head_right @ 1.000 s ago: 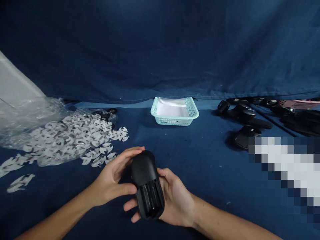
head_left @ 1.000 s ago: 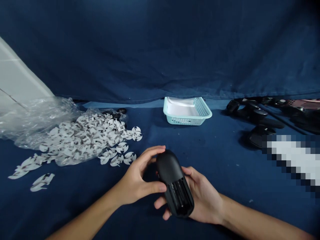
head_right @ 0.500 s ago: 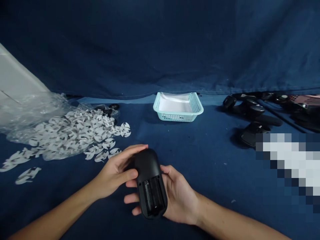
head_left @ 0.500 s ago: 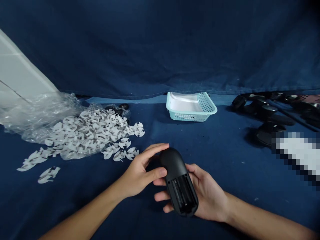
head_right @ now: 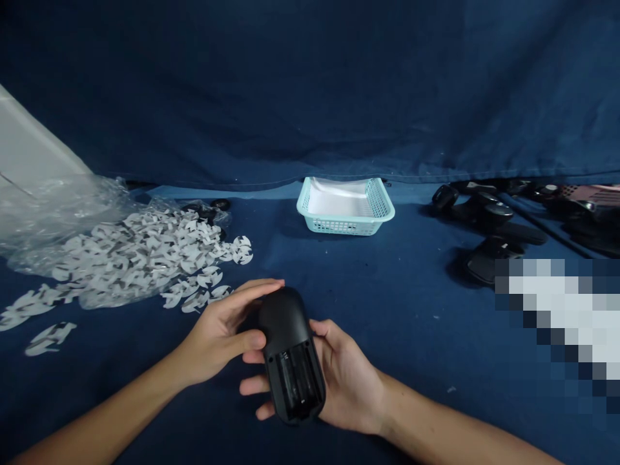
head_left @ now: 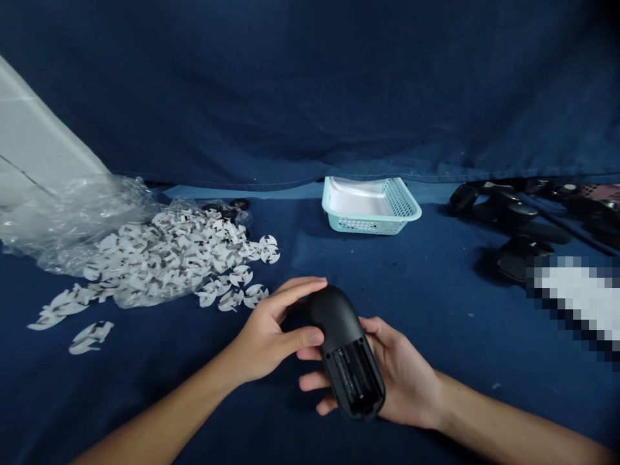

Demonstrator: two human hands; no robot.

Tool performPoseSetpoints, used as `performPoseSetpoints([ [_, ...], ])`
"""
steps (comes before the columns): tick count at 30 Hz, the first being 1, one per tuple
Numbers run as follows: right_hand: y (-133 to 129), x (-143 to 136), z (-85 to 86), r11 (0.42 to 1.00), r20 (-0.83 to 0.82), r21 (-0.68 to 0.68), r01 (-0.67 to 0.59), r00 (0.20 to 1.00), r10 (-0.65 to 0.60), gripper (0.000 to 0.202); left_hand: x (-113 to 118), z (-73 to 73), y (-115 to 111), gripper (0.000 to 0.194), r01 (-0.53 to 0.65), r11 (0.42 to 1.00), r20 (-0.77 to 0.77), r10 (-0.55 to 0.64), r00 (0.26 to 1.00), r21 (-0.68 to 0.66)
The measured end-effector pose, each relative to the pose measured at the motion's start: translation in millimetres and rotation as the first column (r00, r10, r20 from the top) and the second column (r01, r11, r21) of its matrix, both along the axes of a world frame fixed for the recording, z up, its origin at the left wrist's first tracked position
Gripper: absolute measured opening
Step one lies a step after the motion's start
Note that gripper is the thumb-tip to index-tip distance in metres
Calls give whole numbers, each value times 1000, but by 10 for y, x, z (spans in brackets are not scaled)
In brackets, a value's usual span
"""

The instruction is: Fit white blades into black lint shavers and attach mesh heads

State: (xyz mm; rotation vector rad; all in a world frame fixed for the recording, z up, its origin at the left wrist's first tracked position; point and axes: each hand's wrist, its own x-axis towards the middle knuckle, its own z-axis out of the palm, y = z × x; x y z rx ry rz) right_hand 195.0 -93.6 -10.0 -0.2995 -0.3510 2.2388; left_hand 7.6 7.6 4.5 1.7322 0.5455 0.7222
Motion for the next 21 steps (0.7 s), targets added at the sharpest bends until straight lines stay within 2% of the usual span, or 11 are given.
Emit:
performPoseSetpoints([
  [17,37,-9,-16,998,-6,-56,34,999,-34,65,5,-4,20,49,-9,1000,-6,9,1000,-10],
  [21,48,-7,-34,997,-30,-71,35,999,-37,63,-19,-5,39,60,52,999,-48,-51,998,15],
])
